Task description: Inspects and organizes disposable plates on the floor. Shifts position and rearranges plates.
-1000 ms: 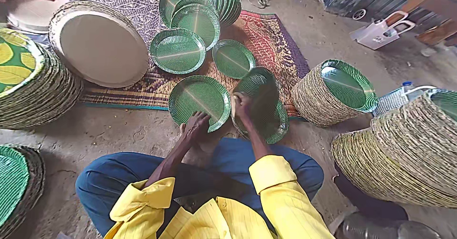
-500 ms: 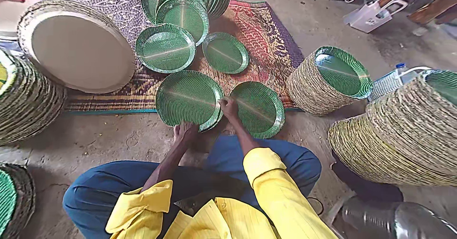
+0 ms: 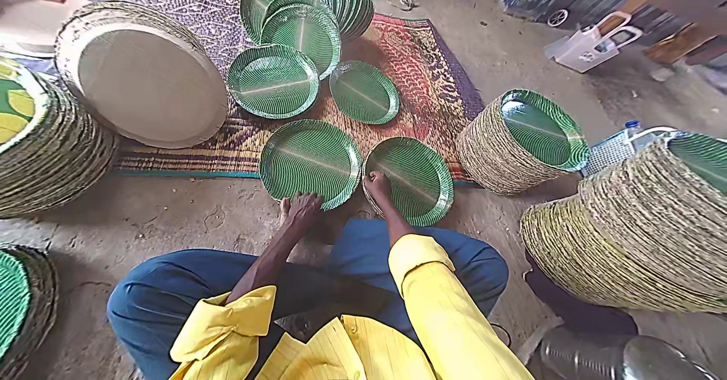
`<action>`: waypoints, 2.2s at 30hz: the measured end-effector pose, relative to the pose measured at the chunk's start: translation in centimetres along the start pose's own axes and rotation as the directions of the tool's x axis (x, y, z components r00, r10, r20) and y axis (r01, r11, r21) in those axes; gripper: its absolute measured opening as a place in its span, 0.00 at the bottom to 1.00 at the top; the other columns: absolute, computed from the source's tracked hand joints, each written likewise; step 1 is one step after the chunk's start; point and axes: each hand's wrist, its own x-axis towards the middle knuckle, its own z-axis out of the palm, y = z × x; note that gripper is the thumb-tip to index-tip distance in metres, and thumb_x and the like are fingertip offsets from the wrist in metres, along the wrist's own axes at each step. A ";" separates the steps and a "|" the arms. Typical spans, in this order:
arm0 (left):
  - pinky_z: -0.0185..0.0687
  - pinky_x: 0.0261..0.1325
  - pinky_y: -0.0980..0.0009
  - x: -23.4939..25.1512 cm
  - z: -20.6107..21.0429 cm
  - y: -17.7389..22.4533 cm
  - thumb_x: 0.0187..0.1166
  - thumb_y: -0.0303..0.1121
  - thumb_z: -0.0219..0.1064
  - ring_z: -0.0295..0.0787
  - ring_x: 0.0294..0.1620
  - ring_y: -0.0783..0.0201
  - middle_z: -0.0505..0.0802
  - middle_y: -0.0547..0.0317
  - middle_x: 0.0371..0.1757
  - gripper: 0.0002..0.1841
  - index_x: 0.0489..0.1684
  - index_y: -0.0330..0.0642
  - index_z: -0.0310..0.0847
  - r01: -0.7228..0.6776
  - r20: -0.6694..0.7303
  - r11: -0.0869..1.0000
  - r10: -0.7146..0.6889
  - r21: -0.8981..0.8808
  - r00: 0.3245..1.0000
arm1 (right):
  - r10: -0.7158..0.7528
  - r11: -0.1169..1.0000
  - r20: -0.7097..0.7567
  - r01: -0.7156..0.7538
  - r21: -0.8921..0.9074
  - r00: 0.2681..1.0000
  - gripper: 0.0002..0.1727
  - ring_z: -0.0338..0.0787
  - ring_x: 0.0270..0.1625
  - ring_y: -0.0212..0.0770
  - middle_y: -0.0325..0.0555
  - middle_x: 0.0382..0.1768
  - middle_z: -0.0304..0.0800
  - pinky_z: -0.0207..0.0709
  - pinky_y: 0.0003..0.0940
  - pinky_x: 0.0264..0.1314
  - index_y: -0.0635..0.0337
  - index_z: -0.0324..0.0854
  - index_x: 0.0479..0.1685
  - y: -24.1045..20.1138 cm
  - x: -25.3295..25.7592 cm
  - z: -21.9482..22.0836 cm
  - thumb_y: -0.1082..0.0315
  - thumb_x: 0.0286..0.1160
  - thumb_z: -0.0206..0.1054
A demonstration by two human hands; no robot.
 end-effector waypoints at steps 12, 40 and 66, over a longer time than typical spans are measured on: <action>0.68 0.79 0.41 -0.9 -0.2 -0.1 0.86 0.32 0.59 0.82 0.72 0.38 0.89 0.39 0.66 0.18 0.71 0.39 0.83 -0.182 -0.220 0.973 0.149 -0.140 0.964 | -0.214 0.958 -0.379 0.270 0.100 0.900 0.16 0.91 0.59 0.60 0.64 0.53 0.92 0.79 0.58 0.67 0.67 0.88 0.57 -1.8 -1.1 -3.3 0.68 0.87 0.58; 0.64 0.78 0.35 -1.9 -2.5 1.4 0.86 0.37 0.58 0.77 0.75 0.32 0.86 0.28 0.66 0.20 0.61 0.28 0.83 0.309 0.068 0.950 -0.312 0.051 0.948 | -0.056 0.998 0.078 0.055 0.013 0.995 0.27 0.87 0.67 0.59 0.64 0.61 0.89 0.76 0.57 0.73 0.68 0.83 0.67 0.1 -0.2 -0.5 0.54 0.81 0.71; 0.75 0.73 0.41 -1.5 -1.9 0.3 0.75 0.24 0.61 0.88 0.67 0.41 0.93 0.41 0.60 0.15 0.54 0.37 0.90 -0.336 -0.857 0.935 0.263 0.113 0.443 | -0.704 0.706 0.083 0.681 0.193 0.706 0.12 0.89 0.54 0.48 0.62 0.49 0.91 0.79 0.40 0.63 0.75 0.87 0.52 -9.5 -9.3 0.4 0.75 0.83 0.60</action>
